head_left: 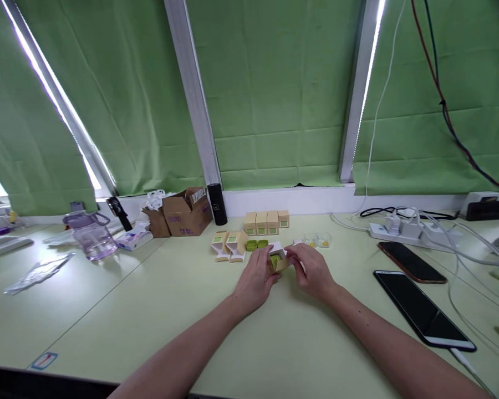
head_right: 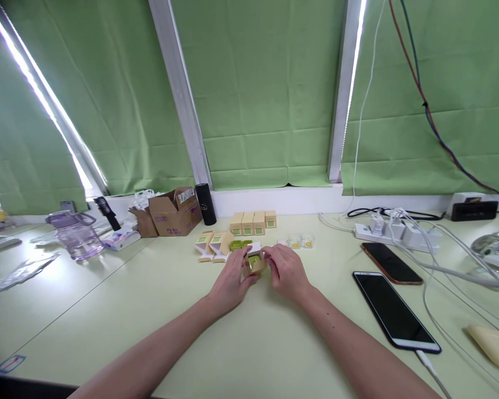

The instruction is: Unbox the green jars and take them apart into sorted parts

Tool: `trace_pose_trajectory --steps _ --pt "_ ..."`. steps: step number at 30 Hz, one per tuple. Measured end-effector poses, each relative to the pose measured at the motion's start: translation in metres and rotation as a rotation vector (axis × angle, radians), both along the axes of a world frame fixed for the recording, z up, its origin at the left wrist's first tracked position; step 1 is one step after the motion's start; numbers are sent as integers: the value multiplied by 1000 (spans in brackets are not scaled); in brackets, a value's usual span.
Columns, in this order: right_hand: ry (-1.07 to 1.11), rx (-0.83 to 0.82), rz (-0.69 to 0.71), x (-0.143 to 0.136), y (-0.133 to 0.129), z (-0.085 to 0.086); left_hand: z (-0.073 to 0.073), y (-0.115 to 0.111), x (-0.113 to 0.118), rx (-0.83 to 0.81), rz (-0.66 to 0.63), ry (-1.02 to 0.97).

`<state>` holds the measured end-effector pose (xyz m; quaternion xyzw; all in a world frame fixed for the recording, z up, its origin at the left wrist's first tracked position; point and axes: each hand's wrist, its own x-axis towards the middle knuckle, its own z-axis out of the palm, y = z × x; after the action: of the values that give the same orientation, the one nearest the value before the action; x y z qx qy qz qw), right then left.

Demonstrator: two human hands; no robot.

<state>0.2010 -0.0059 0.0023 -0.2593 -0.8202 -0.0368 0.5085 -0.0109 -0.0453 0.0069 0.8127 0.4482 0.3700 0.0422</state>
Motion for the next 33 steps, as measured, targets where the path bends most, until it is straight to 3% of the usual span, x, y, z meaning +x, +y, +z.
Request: trace_pose_trajectory --steps 7,18,28,33 --pt "-33 -36 66 2 -3 3 1 1 0 -38 4 -58" --pt "-270 37 -11 -1 -5 3 -4 4 -3 -104 -25 -127" --pt "-106 22 17 -3 -9 6 -4 5 -1 -74 -16 -158" --pt "-20 -112 -54 -10 -11 3 -3 0 1 1 -21 -55"
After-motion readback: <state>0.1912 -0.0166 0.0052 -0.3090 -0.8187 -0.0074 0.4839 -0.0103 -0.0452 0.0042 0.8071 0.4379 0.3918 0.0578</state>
